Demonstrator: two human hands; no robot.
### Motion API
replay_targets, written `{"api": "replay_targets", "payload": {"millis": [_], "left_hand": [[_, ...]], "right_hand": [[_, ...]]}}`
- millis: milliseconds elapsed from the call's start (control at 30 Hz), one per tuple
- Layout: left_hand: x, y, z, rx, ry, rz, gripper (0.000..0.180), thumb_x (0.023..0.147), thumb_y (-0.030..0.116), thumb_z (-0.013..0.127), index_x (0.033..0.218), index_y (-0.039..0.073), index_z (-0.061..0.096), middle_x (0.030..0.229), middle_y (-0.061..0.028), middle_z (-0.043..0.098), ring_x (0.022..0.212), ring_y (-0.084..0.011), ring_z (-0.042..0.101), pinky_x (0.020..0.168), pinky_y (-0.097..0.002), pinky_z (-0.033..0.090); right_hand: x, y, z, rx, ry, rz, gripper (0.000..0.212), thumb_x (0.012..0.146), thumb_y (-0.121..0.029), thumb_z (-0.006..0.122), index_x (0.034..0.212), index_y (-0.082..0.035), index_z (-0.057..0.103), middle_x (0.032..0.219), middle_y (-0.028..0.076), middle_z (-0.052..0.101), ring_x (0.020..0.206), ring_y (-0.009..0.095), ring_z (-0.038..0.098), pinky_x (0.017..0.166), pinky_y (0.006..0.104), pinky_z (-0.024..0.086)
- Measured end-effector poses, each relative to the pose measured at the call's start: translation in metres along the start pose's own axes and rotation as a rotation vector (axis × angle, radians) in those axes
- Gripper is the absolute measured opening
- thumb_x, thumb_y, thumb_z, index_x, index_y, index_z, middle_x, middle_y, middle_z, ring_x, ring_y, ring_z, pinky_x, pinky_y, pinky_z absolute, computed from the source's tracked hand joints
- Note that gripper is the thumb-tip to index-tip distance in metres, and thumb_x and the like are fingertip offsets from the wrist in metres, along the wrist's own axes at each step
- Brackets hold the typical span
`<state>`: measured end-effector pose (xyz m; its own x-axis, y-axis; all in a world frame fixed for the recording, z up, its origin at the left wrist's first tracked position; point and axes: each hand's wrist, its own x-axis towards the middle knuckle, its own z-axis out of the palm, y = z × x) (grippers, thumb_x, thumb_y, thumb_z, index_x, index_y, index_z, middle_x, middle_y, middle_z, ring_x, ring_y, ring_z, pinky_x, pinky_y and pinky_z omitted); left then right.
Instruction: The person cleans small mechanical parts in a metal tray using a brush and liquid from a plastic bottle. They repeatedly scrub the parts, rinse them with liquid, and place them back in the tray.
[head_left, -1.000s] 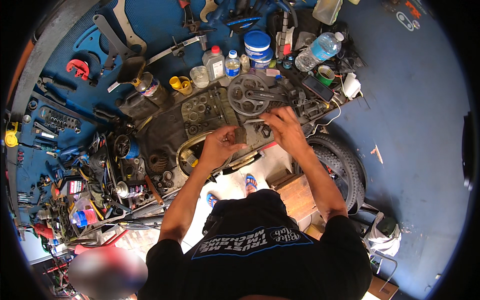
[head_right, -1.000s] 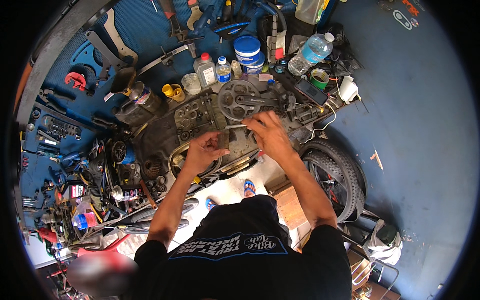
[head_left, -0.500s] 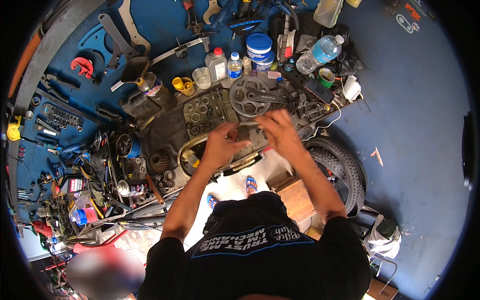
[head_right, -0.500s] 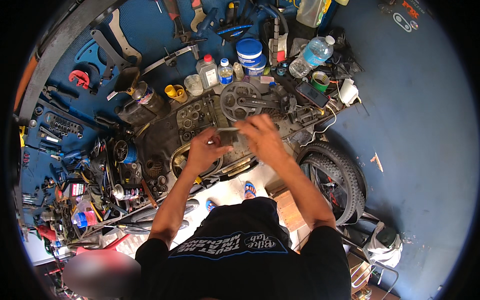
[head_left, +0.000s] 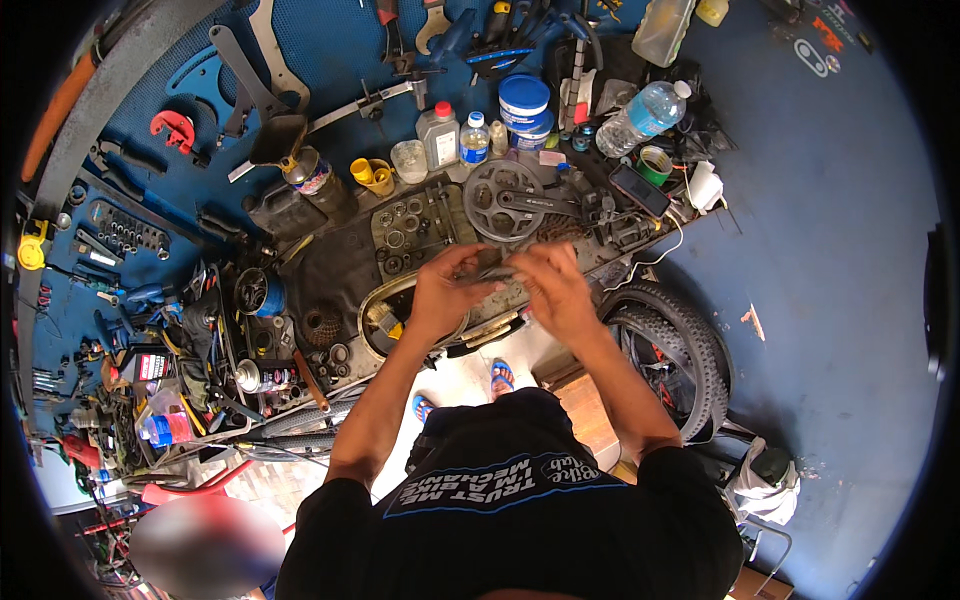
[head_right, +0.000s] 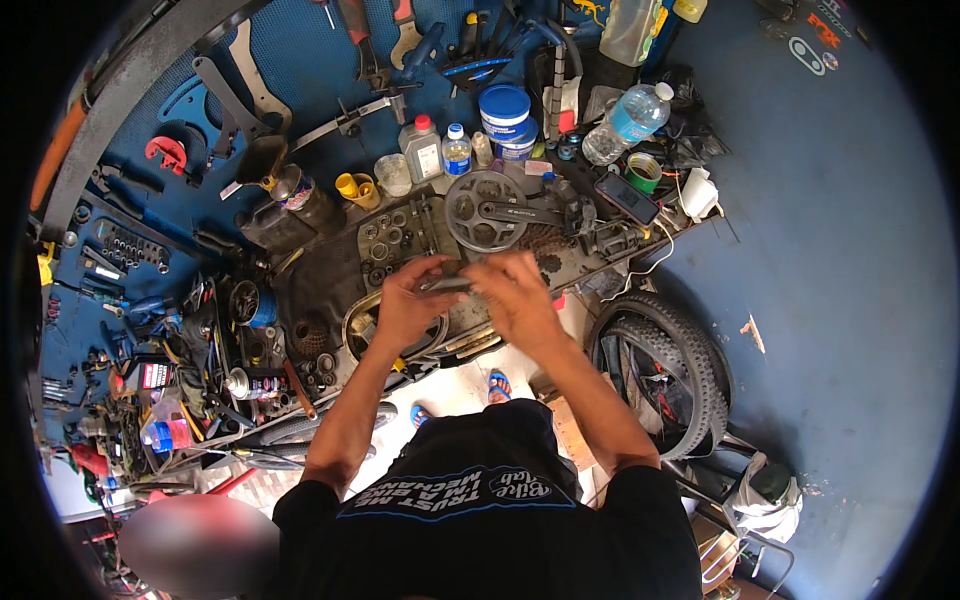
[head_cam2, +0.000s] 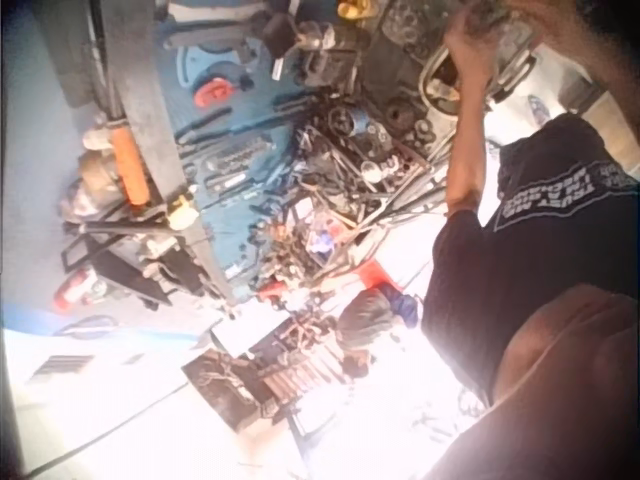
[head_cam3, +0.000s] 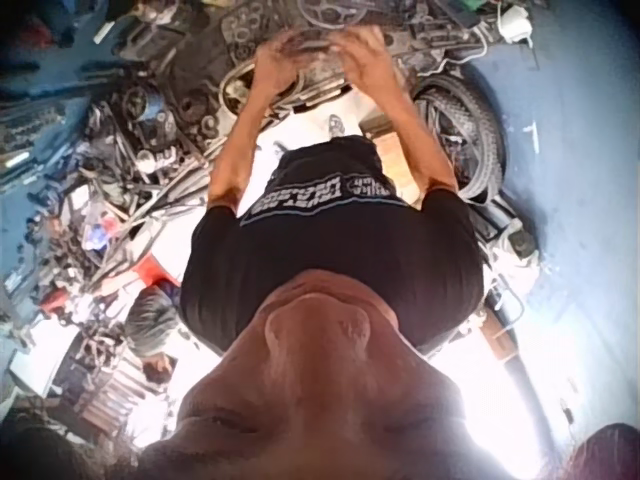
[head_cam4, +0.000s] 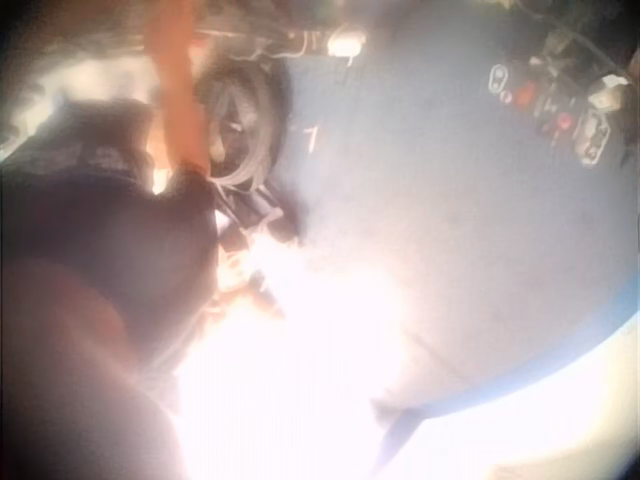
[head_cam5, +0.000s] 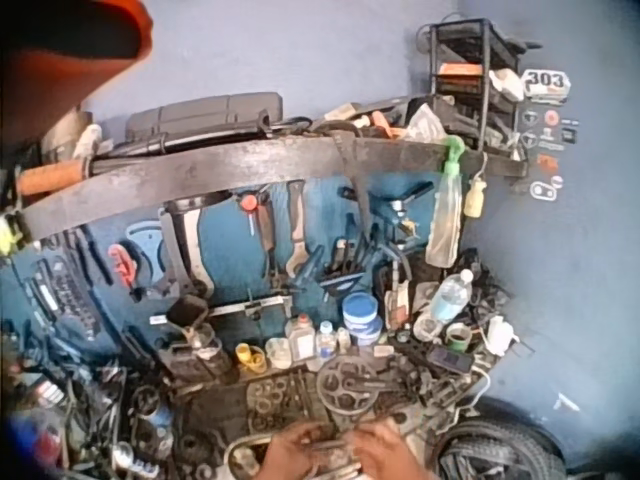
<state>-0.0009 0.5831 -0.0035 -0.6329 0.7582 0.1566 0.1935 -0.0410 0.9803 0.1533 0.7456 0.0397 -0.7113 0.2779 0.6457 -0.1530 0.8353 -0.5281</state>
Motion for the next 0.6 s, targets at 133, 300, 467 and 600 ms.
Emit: {"api": "replay_targets", "payload": {"millis": [133, 300, 467, 600], "left_hand": [[-0.001, -0.001, -0.008, -0.258, -0.049, -0.143, 0.056, 0.083, -0.006, 0.087, 0.135, -0.003, 0.067, 0.1, -0.0027, 0.069, 0.083, -0.0083, 0.067, 0.061, -0.0249, 0.058], [-0.005, 0.018, -0.005, -0.268, -0.036, -0.18, 0.057, 0.083, -0.011, 0.085, 0.136, -0.005, 0.066, 0.11, -0.0076, 0.073, 0.078, -0.009, 0.065, 0.058, -0.027, 0.058], [-0.015, 0.009, -0.013, -0.422, -0.127, -0.014, 0.057, 0.084, -0.016, 0.08, 0.137, -0.002, 0.066, 0.122, -0.0098, 0.069, 0.092, -0.013, 0.068, 0.07, -0.03, 0.062], [-0.013, 0.014, -0.008, -0.513, -0.181, 0.071, 0.062, 0.085, -0.015, 0.079, 0.141, 0.0, 0.06, 0.134, -0.0168, 0.068, 0.104, -0.0204, 0.072, 0.078, -0.0336, 0.066]], "right_hand": [[-0.005, 0.011, -0.003, -0.043, 0.025, 0.046, 0.026, 0.094, -0.001, 0.074, 0.119, -0.008, 0.074, 0.111, 0.013, 0.068, 0.103, 0.034, 0.063, 0.088, 0.0415, 0.052], [-0.014, 0.007, 0.007, 0.005, 0.004, 0.051, 0.028, 0.092, 0.001, 0.074, 0.118, -0.007, 0.075, 0.111, 0.014, 0.068, 0.102, 0.036, 0.062, 0.088, 0.0415, 0.053], [-0.027, 0.03, -0.019, -0.183, -0.045, 0.107, 0.037, 0.09, 0.004, 0.071, 0.123, -0.012, 0.073, 0.109, 0.012, 0.065, 0.103, 0.036, 0.06, 0.089, 0.046, 0.053], [-0.026, 0.024, -0.018, -0.18, 0.002, 0.164, 0.027, 0.093, 0.001, 0.073, 0.118, -0.007, 0.073, 0.107, 0.014, 0.066, 0.1, 0.035, 0.06, 0.088, 0.043, 0.051]]}}
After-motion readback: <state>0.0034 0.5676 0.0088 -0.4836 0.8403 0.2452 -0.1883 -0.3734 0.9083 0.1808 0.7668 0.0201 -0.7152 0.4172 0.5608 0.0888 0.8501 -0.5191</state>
